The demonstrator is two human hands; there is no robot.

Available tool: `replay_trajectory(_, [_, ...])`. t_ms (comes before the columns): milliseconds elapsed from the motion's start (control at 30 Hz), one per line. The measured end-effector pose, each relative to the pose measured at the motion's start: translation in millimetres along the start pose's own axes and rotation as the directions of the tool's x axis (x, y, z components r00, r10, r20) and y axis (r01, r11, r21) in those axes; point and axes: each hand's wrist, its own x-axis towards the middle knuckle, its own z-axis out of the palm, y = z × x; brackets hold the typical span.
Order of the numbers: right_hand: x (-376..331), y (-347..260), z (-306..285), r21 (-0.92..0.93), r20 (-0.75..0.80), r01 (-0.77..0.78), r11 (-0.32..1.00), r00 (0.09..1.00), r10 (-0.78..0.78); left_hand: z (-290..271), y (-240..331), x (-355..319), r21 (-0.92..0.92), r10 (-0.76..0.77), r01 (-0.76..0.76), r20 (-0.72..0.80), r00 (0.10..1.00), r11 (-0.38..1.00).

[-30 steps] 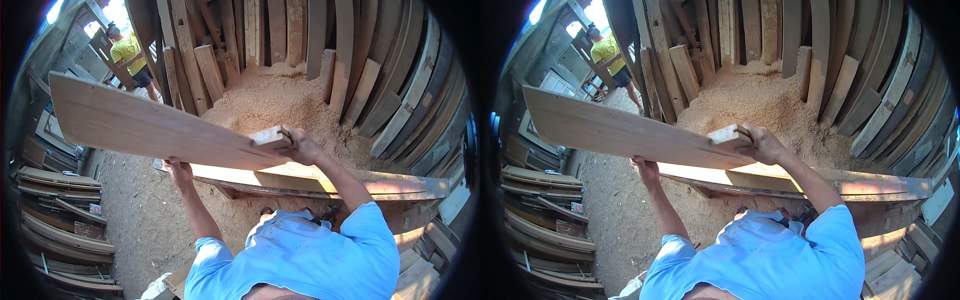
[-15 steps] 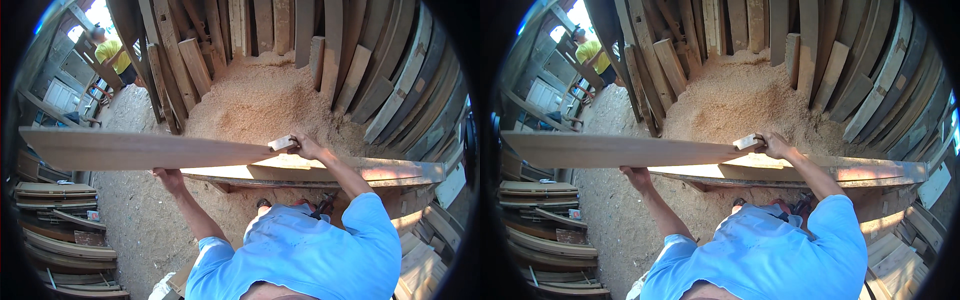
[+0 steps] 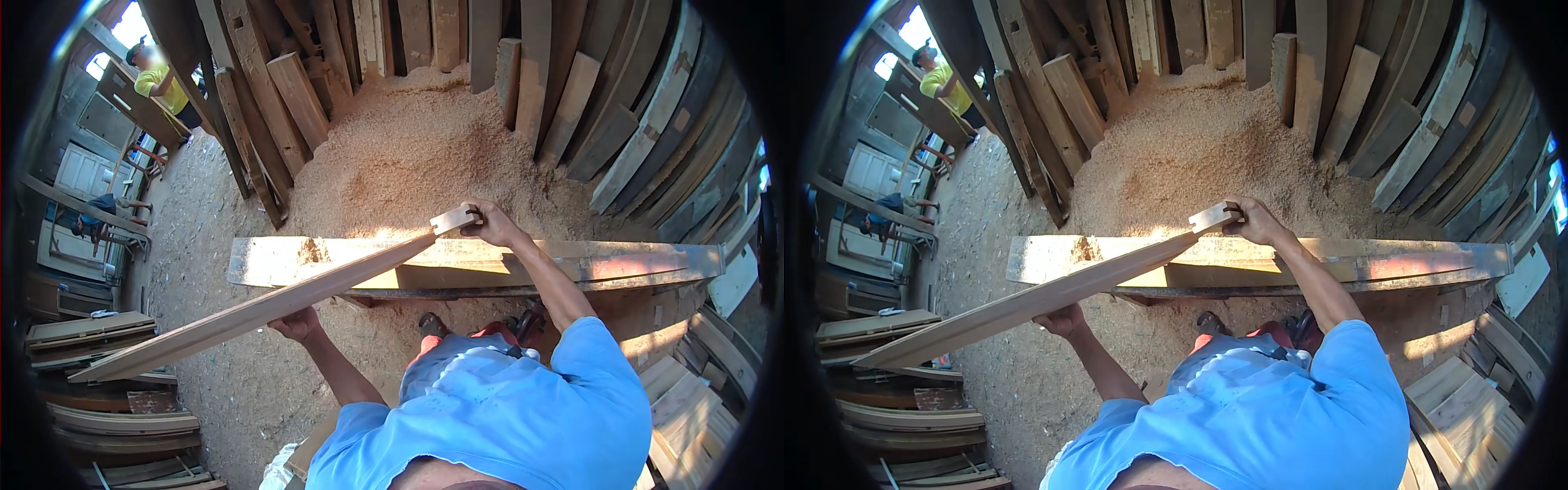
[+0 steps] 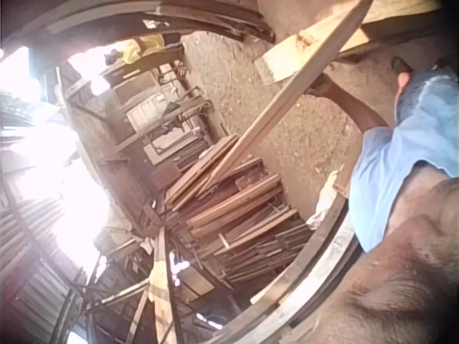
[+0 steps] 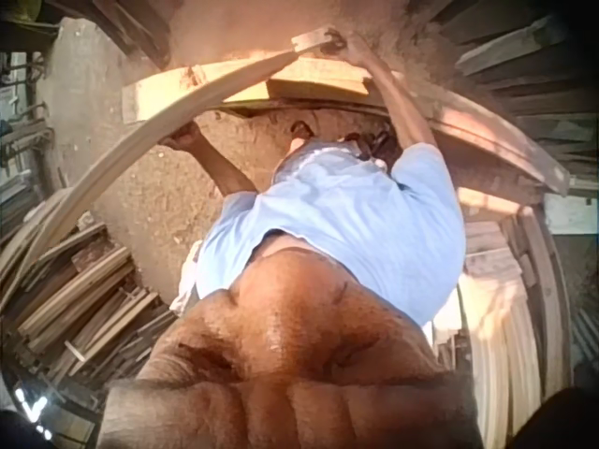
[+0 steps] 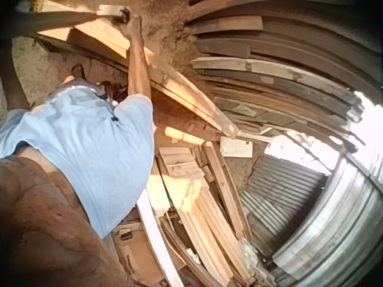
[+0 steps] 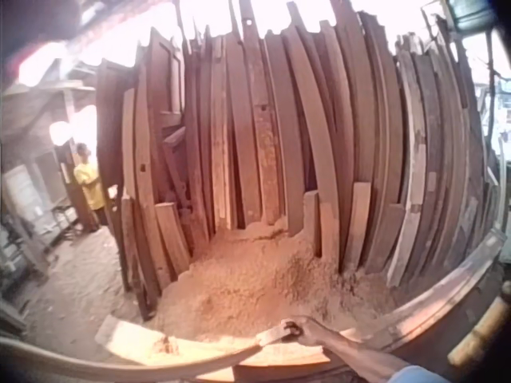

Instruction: The person sands a wooden panel and a smaller wooden block using a power sander, then fits the block into a groove on the panel.

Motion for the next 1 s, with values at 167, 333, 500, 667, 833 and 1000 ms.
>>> replay_trajectory(167, [-1, -40, 1, 0.127, -0.035, 0.115, 0.985, 0.993, -0.112, -3, 25, 4, 0.032, 0.074, -0.067, -0.321, 0.944, 0.997])
replay_trajectory(333, [-14, -81, -14, 0.392, -0.186, 0.246, 0.886, 0.965, -0.186, 36, 38, 12, -0.119, 0.005, -0.059, -0.412, 0.911, 0.991])
replay_trajectory(500, [-25, -152, -9, 0.424, -0.309, 0.445, 0.788, 0.890, -0.336, 58, 28, 6, -0.287, -0.063, -0.065, -0.413, 0.908, 0.956])
replay_trajectory(667, [-45, -172, -8, 0.360, -0.230, 0.408, 0.839, 0.910, -0.345, 57, 24, -3, -0.366, -0.153, -0.028, -0.454, 0.878, 0.930])
replay_trajectory(833, [-66, -181, -5, 0.335, -0.218, 0.402, 0.852, 0.913, -0.345, 54, 11, -14, -0.451, -0.293, 0.064, -0.460, 0.838, 0.890])
replay_trajectory(1000, [-87, -185, -17, 0.327, -0.249, 0.390, 0.861, 0.914, -0.320, 70, -15, -15, -0.565, -0.374, 0.111, -0.375, 0.848, 0.818])
